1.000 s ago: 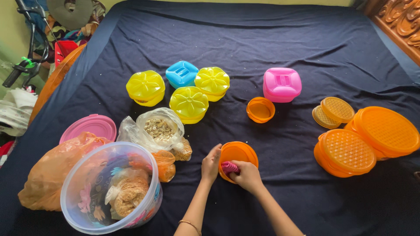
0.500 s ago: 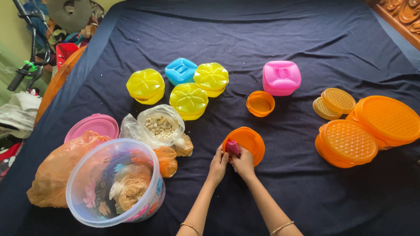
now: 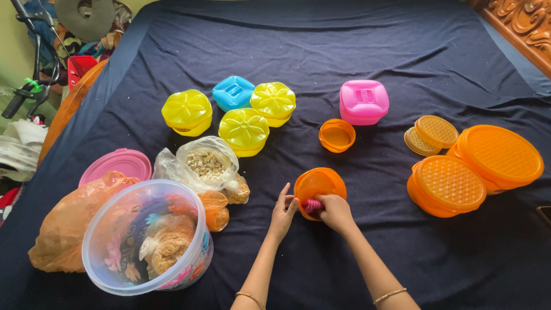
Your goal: The person wipes the inside of orange plastic containers with a cloth, then scoops dry food items from a plastic bag into the containers and secures the lids. The person repeats this process for multiple containers on a dark blue bedsheet.
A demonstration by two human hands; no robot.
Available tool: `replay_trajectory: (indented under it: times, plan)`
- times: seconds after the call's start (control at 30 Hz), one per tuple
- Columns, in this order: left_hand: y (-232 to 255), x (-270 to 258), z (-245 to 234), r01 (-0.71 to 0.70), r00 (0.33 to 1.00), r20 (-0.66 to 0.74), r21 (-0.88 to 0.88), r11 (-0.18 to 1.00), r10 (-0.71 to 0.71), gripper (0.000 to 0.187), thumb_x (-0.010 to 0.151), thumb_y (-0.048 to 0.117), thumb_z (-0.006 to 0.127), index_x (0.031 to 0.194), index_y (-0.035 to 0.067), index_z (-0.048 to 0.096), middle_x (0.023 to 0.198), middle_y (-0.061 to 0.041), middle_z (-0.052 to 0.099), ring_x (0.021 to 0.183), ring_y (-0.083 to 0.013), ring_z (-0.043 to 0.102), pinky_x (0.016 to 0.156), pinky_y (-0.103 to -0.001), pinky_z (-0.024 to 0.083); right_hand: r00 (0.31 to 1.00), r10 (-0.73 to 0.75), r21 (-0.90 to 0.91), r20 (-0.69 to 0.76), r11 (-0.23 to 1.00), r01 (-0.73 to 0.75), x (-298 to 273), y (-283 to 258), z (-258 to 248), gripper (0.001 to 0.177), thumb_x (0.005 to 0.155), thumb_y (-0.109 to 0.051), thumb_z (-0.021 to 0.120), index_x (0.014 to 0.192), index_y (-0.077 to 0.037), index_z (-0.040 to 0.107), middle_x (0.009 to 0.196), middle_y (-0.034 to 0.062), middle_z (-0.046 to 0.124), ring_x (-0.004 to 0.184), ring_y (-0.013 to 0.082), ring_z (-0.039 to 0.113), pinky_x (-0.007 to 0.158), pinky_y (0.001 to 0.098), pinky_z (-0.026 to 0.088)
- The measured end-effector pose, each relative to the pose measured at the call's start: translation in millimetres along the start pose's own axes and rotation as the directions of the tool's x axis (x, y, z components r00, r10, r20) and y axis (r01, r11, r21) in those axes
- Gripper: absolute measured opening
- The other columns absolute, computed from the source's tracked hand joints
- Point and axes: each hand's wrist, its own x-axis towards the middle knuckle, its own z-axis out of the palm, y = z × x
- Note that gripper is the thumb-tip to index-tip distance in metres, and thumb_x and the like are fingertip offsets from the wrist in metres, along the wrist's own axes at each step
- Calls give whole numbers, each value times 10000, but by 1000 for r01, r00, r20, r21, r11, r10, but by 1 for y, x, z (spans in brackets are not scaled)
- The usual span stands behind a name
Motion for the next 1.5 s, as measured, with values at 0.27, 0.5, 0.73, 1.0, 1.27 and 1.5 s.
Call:
replay_trajectory:
  times: [0.27,0.5,0.73,1.0,1.27,1.5]
  plan:
    - [9,-3,-2,-4,987,153,301,954,-44,722,977,344,633,1618,152,361,1343,-98,643,1202,-165,608,1079,-320,451,894,443,808,63,503,-306,12,-13,56,147,873,-95,645,1009,-63,691,643,86,654,387,154,545,357,345,408]
    - [12,-1,-17,-10,992,115,-324,946,49,597,1050,357,525,1570,93,400,1553,-79,501,1433,-165,446,1187,-309,330,986,164,655,8,744,-129,12,-29,61,110,850,-79,682,940,-38,729,685,123,673,514,211,607,453,365,466]
    - [9,0,-11,10,998,57,-286,958,7,649,1012,431,583,1544,81,460,1448,-77,564,1343,-171,510,1153,-333,370,994,3,-290,108,957,28,-6,-40,14,214,803,-277,773,1009,-225,797,870,77,746,859,277,727,736,451,557]
    - [0,1,-16,83,993,96,-150,985,-69,752,973,443,634,1591,156,317,1375,-91,584,1238,-169,555,1084,-326,431,1000,12,117,-24,993,-9,6,0,29,176,727,-97,725,894,-127,772,699,84,697,610,256,642,539,413,486]
    - [15,-2,-17,43,977,205,107,993,-65,672,985,337,638,1580,129,404,1323,-99,669,1146,-139,630,1011,-293,485,911,282,771,302,490,-407,9,2,29,107,910,-57,614,984,-7,672,576,69,560,362,141,441,339,325,330]
    - [5,-2,-14,20,991,137,-109,994,-4,608,1033,368,611,1547,70,480,1154,-80,657,1038,-135,608,957,-298,494,908,206,462,364,807,-368,15,-27,-1,147,836,-14,668,972,-34,718,633,82,676,448,150,597,427,318,459]
